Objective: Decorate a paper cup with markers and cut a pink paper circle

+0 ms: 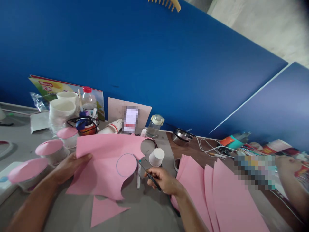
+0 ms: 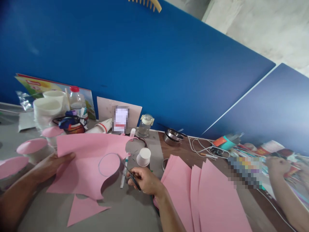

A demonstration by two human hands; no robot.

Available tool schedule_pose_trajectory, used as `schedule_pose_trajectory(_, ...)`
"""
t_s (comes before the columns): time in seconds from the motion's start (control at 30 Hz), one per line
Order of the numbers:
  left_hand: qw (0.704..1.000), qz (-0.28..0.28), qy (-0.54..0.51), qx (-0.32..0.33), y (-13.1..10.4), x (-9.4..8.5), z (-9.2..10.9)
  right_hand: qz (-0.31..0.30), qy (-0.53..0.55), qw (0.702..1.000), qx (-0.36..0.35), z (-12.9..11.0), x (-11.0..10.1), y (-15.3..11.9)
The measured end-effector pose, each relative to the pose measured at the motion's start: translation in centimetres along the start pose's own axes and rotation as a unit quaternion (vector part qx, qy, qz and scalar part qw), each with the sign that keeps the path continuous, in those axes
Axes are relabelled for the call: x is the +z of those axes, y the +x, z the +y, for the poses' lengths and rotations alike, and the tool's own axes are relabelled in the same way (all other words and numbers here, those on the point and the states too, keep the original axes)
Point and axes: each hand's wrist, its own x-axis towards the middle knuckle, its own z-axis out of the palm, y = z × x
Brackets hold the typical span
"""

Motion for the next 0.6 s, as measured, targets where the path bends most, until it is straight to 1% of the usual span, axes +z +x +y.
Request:
schedule_pose_trajectory(0.17,1.000,0.009,0.024,-0.002,0.0,-0.1,-0.2,0.001,-0.023,1.000,0.008,0.4,-0.2,0.0)
schedule_pose_trajectory(0.27,1.000,0.014,0.023,0.004,0.1,0.0,-0.2,-0.011,-0.013,1.000,0.000,0.3,-0.6,-0.4)
schedule_pose_trajectory(0.33,1.000,0.025,-0.006,0.001,0.1,0.0,0.0,-0.037,0.012,0.999,-0.001,0.1,-1.0,-0.6)
schedule_pose_trajectory(0.43,0.996,0.031,-0.084,-0.025,0.0,0.0,0.5,-0.067,0.064,0.996,-0.013,0.0,-2.0,-1.0)
schedule_pose_trajectory(0.47,0.993,0.029,-0.110,-0.033,0.0,0.0,0.6,-0.065,0.080,0.994,-0.030,0.0,-2.3,-1.0)
schedule_pose_trajectory(0.5,0.990,0.027,-0.135,-0.039,-0.1,0.1,0.7,-0.049,0.095,0.993,-0.059,0.1,-2.5,-1.0)
schedule_pose_trajectory(0.53,0.987,0.027,-0.154,-0.041,-0.1,0.2,0.7,-0.028,0.106,0.990,-0.094,0.3,-2.6,-0.9)
schedule_pose_trajectory(0.6,0.984,0.028,-0.170,-0.048,-0.3,0.4,0.8,0.035,0.131,0.976,-0.168,0.7,-2.5,-0.6)
